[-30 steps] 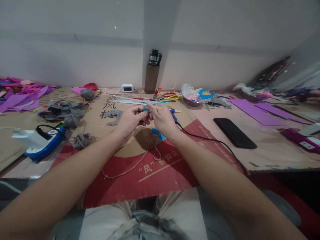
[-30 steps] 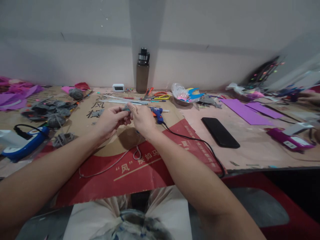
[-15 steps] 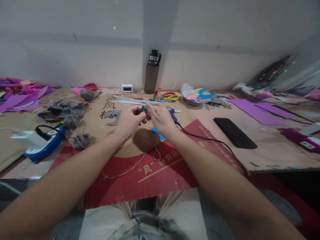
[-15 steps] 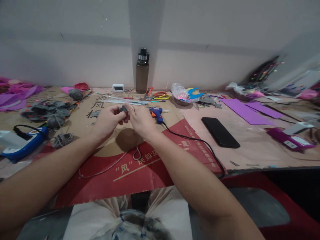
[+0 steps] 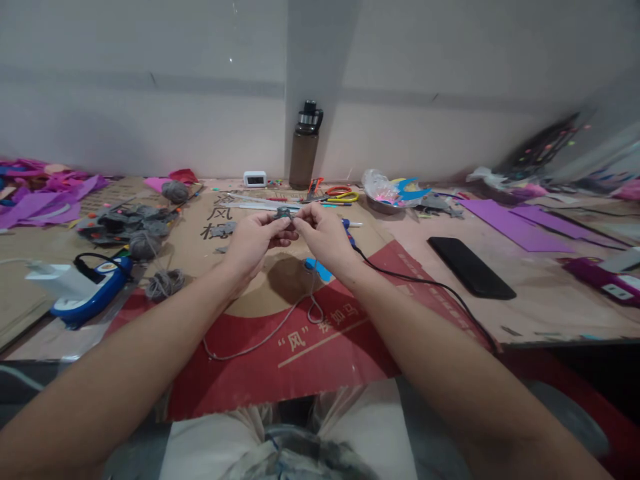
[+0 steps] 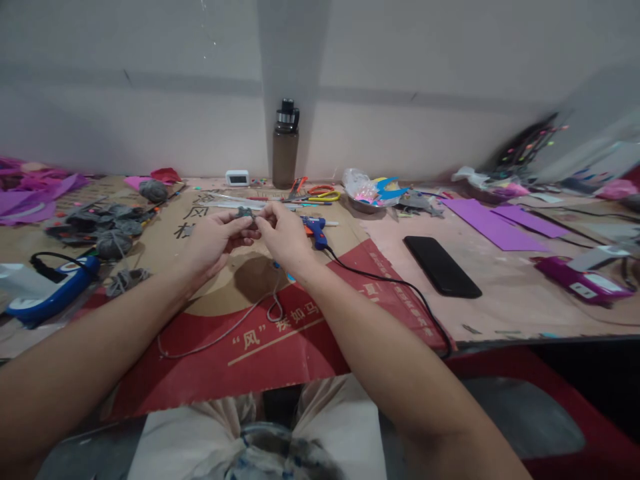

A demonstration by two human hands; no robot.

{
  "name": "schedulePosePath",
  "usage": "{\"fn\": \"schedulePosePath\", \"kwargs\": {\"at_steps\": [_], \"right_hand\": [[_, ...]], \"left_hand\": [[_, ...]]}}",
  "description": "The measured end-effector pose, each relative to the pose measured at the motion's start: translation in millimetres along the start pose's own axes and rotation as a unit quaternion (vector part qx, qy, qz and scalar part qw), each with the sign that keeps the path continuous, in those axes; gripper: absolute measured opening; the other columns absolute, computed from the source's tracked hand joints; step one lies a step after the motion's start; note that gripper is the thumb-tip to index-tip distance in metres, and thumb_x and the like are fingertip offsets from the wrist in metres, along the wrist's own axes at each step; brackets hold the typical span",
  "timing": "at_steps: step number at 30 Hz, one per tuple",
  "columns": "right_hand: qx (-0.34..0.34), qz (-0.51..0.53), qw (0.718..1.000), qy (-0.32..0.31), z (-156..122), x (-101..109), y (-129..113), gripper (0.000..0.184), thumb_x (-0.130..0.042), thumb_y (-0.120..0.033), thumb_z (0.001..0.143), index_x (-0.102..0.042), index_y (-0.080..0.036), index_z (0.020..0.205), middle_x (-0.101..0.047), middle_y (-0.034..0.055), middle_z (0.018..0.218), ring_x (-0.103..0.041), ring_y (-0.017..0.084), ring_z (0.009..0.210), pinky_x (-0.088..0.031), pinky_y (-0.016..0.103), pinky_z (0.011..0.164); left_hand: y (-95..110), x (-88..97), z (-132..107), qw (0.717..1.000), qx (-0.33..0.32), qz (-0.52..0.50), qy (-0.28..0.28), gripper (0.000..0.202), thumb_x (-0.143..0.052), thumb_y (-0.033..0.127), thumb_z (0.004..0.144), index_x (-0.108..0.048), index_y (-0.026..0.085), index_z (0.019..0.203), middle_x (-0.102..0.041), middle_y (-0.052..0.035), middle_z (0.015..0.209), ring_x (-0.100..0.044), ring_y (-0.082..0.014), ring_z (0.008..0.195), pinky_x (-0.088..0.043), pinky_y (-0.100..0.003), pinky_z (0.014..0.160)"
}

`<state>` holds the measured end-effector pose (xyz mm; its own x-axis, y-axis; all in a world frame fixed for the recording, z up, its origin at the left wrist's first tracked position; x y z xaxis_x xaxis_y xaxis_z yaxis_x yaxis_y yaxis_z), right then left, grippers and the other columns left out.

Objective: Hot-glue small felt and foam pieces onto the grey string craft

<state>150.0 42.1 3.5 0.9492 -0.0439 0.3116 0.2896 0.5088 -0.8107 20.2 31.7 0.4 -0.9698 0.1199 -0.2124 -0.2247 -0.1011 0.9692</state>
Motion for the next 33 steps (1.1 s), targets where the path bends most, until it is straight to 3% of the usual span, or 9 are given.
{"fn": "schedulePosePath", "kwargs": {"at_steps": [6, 12, 19, 27, 33], "right_hand": [[-0.020, 0.013, 1.000, 0.014, 2.2, 5.0, 0.8, 0.007, -0.053, -0.023, 0.076, -0.050, -0.019, 0.071, -0.049, -0.0054, 0.062, -0.045, 0.010, 0.059, -0.034, 0.024, 0.056], [-0.025, -0.014, 0.999, 0.017, 0.2, 5.1, -4.3, 0.010, -0.054, -0.028, 0.077, -0.051, -0.019, 0.072, -0.048, -0.0053, 0.061, -0.041, 0.010, 0.058, -0.031, 0.025, 0.056], [-0.022, 0.006, 1.000, 0.015, 0.3, 6.3, -5.6, 0.010, -0.053, -0.028, 0.078, -0.051, -0.019, 0.074, -0.049, -0.0047, 0.064, -0.044, 0.010, 0.061, -0.033, 0.025, 0.059], [-0.005, -0.027, 1.000, 0.006, -1.1, 3.7, -6.1, 0.015, -0.052, -0.029, 0.080, -0.053, -0.018, 0.070, -0.048, -0.0048, 0.062, -0.042, 0.010, 0.060, -0.030, 0.024, 0.057], [-0.019, -0.003, 0.999, -0.047, -2.9, -5.3, 0.2, 0.033, -0.040, -0.040, 0.088, -0.058, -0.018, 0.071, -0.052, -0.0024, 0.062, -0.047, 0.011, 0.062, -0.034, 0.024, 0.061]], "left_hand": [[-0.5, -1.3, -0.3, 0.998, -0.004, -0.027, -0.056, 0.018, -0.070, 0.023, 0.071, -0.067, 0.012, 0.084, -0.067, -0.0055, 0.074, -0.064, -0.0127, 0.068, -0.049, -0.024, 0.064], [1.3, 1.3, 0.3, 0.999, -0.019, 0.030, -0.001, 0.013, -0.071, 0.022, 0.069, -0.063, 0.013, 0.069, -0.056, 0.0007, 0.060, -0.050, -0.0063, 0.051, -0.039, -0.019, 0.050], [1.4, 5.4, 3.1, 0.999, -0.002, 0.008, 0.031, 0.014, -0.069, 0.020, 0.070, -0.057, 0.014, 0.065, -0.054, 0.0015, 0.054, -0.049, -0.0069, 0.048, -0.037, -0.020, 0.048], [6.1, 8.0, 4.3, 0.998, -0.004, -0.047, 0.052, 0.003, -0.063, 0.013, 0.074, -0.061, 0.011, 0.074, -0.064, -0.0025, 0.072, -0.054, -0.0052, 0.054, -0.039, -0.017, 0.049], [5.0, 4.8, 4.6, 0.997, 0.002, -0.071, 0.011, 0.003, -0.059, 0.013, 0.080, -0.061, 0.012, 0.081, -0.069, -0.0056, 0.080, -0.060, -0.0061, 0.058, -0.041, -0.015, 0.047]]}}
Point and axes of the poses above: each hand's wrist, its own z-axis towards the middle knuckle, its own x-axis out of the back of the hand, y = z × x, the point moved 4 cm from there along z, towards the middle knuckle
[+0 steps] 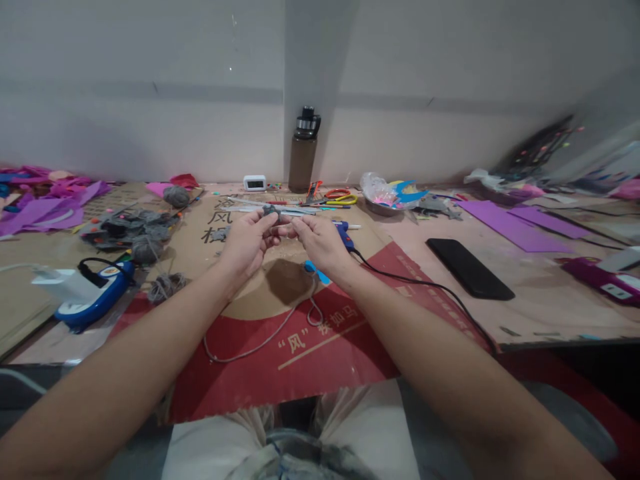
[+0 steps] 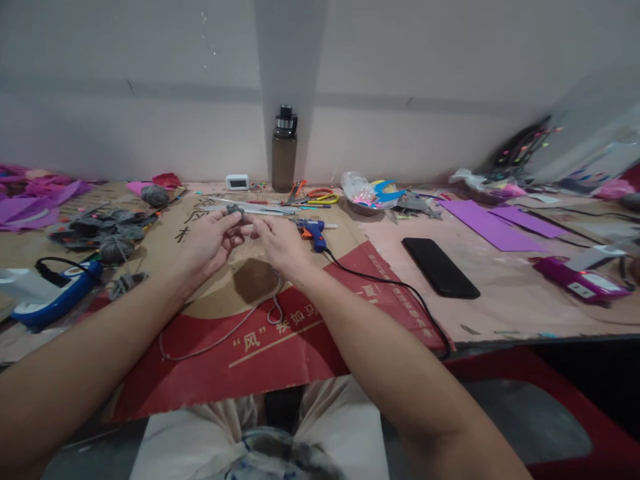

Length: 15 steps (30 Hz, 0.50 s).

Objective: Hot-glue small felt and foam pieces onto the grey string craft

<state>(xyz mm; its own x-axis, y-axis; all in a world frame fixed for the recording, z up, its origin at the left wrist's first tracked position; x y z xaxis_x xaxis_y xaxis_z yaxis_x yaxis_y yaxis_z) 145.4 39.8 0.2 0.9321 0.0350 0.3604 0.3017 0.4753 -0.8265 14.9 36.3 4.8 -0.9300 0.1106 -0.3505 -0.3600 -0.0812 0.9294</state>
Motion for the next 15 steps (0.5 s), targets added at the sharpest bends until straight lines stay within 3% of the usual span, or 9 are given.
{"fn": "schedulePosePath", "kwargs": {"at_steps": [5, 8, 9, 10, 12, 14, 15], "right_hand": [[0.007, -0.081, 0.993, -0.086, 4.6, -3.3, 8.2, 0.033, -0.038, -0.035, 0.089, -0.058, -0.018, 0.069, -0.058, 0.0009, 0.067, -0.050, 0.013, 0.065, -0.038, 0.028, 0.067], [0.042, -0.113, 0.992, 0.032, -3.5, 14.8, -19.3, 0.018, -0.054, -0.032, 0.080, -0.062, -0.018, 0.088, -0.063, 0.0064, 0.093, -0.054, 0.018, 0.087, -0.041, 0.033, 0.081], [0.052, -0.084, 0.993, 0.067, -11.8, 21.1, -35.0, 0.024, -0.055, -0.031, 0.079, -0.061, -0.019, 0.099, -0.062, 0.0080, 0.103, -0.053, 0.018, 0.093, -0.042, 0.034, 0.084], [0.055, -0.032, 0.997, 0.051, -22.6, 23.7, -52.0, 0.029, -0.051, -0.031, 0.081, -0.059, -0.021, 0.108, -0.061, 0.0080, 0.107, -0.054, 0.018, 0.092, -0.044, 0.033, 0.082], [0.069, 0.065, 0.992, -0.082, -51.8, 20.6, -88.0, 0.039, -0.045, -0.036, 0.085, -0.055, -0.033, 0.122, -0.064, 0.0050, 0.105, -0.058, 0.017, 0.088, -0.048, 0.033, 0.074], [0.085, 0.082, 0.952, -0.283, -89.3, 11.4, -116.9, 0.045, -0.044, -0.046, 0.081, -0.051, -0.049, 0.125, -0.067, -0.0003, 0.097, -0.062, 0.020, 0.081, -0.049, 0.035, 0.059], [0.093, 0.081, 0.940, -0.318, -105.1, 11.1, -125.9, 0.044, -0.045, -0.051, 0.076, -0.054, -0.056, 0.119, -0.068, -0.0024, 0.090, -0.063, 0.021, 0.076, -0.047, 0.035, 0.050]], "left_hand": [[-0.5, 1.8, 2.1, 1.000, 0.008, -0.020, 0.019, 0.004, -0.056, 0.011, 0.082, -0.059, 0.012, 0.079, -0.068, -0.0045, 0.074, -0.063, -0.0084, 0.060, -0.051, -0.018, 0.057], [2.1, 7.3, 4.1, 0.998, -0.004, -0.027, 0.051, 0.007, -0.056, 0.010, 0.083, -0.058, 0.012, 0.077, -0.066, -0.0035, 0.070, -0.064, -0.0090, 0.060, -0.054, -0.021, 0.062], [3.1, 9.8, 4.8, 0.998, -0.008, -0.028, 0.058, 0.008, -0.056, 0.010, 0.083, -0.058, 0.012, 0.076, -0.066, -0.0031, 0.069, -0.063, -0.0087, 0.059, -0.054, -0.021, 0.062], [4.0, 12.1, 5.4, 0.998, -0.011, -0.030, 0.061, 0.009, -0.055, 0.010, 0.084, -0.059, 0.012, 0.076, -0.066, -0.0028, 0.069, -0.063, -0.0079, 0.058, -0.053, -0.021, 0.062], [4.9, 16.9, 6.7, 0.997, -0.009, -0.033, 0.064, 0.011, -0.056, 0.011, 0.084, -0.060, 0.013, 0.074, -0.066, -0.0024, 0.069, -0.063, -0.0080, 0.060, -0.053, -0.020, 0.062], [3.5, 20.1, 8.0, 0.998, 0.014, -0.032, 0.057, 0.010, -0.057, 0.013, 0.084, -0.061, 0.013, 0.075, -0.068, -0.0038, 0.073, -0.065, -0.0088, 0.064, -0.054, -0.021, 0.065], [3.4, 23.3, 8.2, 0.996, 0.012, -0.029, 0.081, 0.012, -0.055, 0.011, 0.084, -0.060, 0.012, 0.074, -0.067, -0.0040, 0.070, -0.064, -0.0087, 0.060, -0.054, -0.021, 0.062]]}}
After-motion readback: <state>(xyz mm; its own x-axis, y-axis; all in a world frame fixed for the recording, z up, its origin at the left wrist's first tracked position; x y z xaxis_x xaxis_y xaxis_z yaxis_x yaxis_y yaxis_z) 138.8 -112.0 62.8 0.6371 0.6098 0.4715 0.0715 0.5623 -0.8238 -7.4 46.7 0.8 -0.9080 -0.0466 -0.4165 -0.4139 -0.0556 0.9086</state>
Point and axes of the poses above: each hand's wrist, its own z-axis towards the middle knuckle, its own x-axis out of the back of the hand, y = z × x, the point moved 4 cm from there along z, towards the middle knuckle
